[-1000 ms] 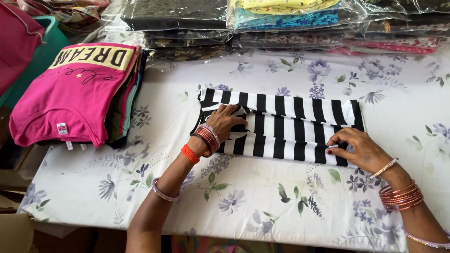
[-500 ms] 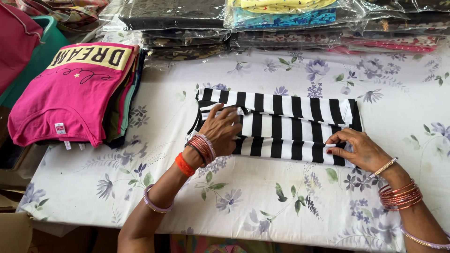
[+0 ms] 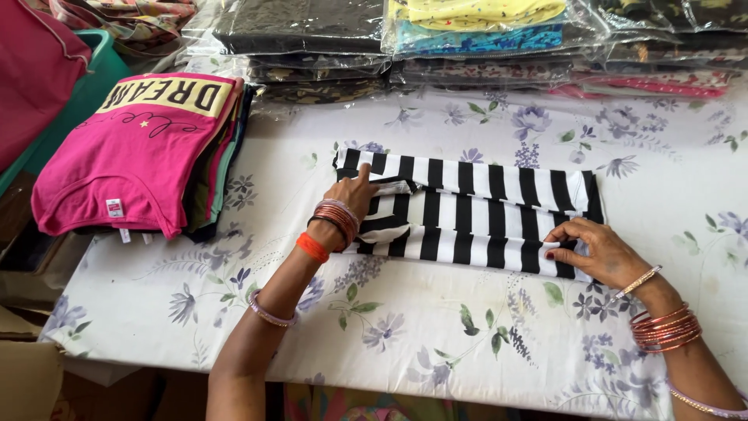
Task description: The recorder is folding different t-shirts on a table.
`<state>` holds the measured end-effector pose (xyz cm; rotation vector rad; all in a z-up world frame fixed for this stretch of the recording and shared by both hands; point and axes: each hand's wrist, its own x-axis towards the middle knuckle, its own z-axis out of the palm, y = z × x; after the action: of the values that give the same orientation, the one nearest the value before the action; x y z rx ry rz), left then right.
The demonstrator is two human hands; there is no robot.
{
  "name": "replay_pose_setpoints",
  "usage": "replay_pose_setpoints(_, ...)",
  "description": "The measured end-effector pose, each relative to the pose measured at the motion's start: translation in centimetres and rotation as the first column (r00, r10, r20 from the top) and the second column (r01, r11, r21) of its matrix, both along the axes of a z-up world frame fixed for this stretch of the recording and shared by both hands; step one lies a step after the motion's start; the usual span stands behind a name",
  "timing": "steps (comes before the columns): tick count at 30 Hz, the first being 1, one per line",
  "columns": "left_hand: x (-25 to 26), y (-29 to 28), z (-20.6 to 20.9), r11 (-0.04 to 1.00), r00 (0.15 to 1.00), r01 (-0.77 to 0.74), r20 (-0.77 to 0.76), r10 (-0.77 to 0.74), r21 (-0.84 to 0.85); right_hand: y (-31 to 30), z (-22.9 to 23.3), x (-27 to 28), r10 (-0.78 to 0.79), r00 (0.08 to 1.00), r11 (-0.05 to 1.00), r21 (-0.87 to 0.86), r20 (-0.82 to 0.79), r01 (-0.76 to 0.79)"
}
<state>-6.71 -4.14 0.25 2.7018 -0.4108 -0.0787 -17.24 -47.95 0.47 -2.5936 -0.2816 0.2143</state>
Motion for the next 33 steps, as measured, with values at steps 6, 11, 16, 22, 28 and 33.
replay_pose_setpoints(6, -0.2, -1.0, -0.4, 0.986, 0.999, -0.022, -0.028, 0.027, 0.163, -0.1, -0.4, 0.1, -0.009, 1.0, 1.0, -0.005, -0.007, 0.009)
replay_pose_setpoints(11, -1.2, 0.0, -1.1, 0.978, 1.0, 0.015, 0.017, -0.019, 0.208, 0.0, -0.1, 0.0, -0.03, 0.999, 0.998, 0.05, -0.038, 0.032)
replay_pose_setpoints(16, -3.9, 1.3, 0.8, 0.943, 0.982, 0.181, 0.009, -0.191, 0.281, -0.2, -0.5, 0.1, -0.025, 0.999, 0.999, 0.04, -0.025, 0.026)
replay_pose_setpoints(22, -4.8, 2.3, 2.0, 0.972, 0.988, 0.151, -0.061, -0.142, 0.18, 0.1, -0.1, 0.0, -0.028, 0.999, 0.997, 0.069, -0.033, 0.03)
replay_pose_setpoints(28, -5.6, 3.7, 2.1, 0.946, 0.952, 0.304, -0.056, -0.3, 0.112, -0.2, -0.4, 0.0, 0.001, 1.0, 0.997, 0.077, -0.007, 0.0)
replay_pose_setpoints(33, -5.6, 6.3, 0.8, 0.936, 0.948, 0.319, -0.048, -0.315, 0.148, 0.2, 1.1, -0.2, -0.071, 0.99, 0.997, -0.035, -0.118, 0.068)
